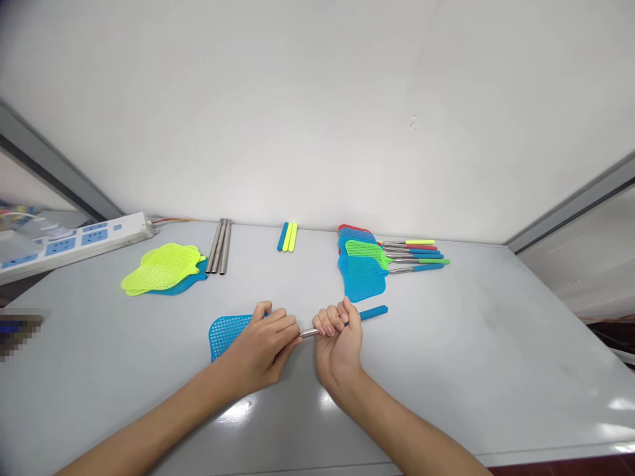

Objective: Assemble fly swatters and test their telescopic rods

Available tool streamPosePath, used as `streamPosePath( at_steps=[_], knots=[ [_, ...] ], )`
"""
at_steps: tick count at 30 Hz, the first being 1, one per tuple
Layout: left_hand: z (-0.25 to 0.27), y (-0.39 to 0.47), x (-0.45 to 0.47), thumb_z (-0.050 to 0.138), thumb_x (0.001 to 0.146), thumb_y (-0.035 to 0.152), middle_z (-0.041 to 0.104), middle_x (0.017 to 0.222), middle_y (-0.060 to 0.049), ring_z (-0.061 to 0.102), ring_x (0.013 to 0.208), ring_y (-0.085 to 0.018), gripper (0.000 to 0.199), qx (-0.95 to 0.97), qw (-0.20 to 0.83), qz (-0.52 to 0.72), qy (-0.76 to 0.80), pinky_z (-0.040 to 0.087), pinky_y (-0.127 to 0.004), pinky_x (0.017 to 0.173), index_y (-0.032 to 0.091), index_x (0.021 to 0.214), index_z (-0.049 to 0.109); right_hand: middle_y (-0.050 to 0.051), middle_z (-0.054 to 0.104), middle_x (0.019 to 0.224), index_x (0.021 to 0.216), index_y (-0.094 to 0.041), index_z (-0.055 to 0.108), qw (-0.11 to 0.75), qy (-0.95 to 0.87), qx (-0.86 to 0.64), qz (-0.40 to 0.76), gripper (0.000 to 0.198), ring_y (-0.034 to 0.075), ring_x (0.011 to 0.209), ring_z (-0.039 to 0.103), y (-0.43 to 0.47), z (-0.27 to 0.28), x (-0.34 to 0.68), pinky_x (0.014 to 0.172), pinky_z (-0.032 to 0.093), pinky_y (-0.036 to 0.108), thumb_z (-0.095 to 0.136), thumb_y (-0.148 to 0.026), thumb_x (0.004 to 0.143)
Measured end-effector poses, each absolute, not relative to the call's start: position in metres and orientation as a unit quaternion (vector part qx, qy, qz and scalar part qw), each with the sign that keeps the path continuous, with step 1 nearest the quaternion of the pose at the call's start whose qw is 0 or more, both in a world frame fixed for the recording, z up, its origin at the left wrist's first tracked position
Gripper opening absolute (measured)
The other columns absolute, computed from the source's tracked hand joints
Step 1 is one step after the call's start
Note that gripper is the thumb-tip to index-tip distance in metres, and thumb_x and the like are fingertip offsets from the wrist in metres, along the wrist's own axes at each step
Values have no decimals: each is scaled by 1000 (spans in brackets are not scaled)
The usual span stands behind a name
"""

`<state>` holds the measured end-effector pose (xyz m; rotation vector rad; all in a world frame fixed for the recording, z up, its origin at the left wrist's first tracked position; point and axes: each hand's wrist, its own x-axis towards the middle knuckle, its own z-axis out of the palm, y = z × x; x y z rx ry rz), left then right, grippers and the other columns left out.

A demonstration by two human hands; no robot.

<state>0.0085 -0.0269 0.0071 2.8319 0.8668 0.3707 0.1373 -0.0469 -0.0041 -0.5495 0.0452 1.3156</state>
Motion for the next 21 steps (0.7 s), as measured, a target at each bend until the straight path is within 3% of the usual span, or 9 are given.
streamPosePath(
  at_steps=[21],
  knots=[
    [5, -32, 10, 34, 79, 13, 48, 63, -1, 41, 64, -14, 20, 942, 82, 145, 290, 27, -35, 75, 16, 62, 44, -10, 16, 42, 53, -18, 25, 759, 39, -250, 599, 33, 5, 36, 19, -50, -10, 135, 37, 23, 18, 48, -25, 74]
  ],
)
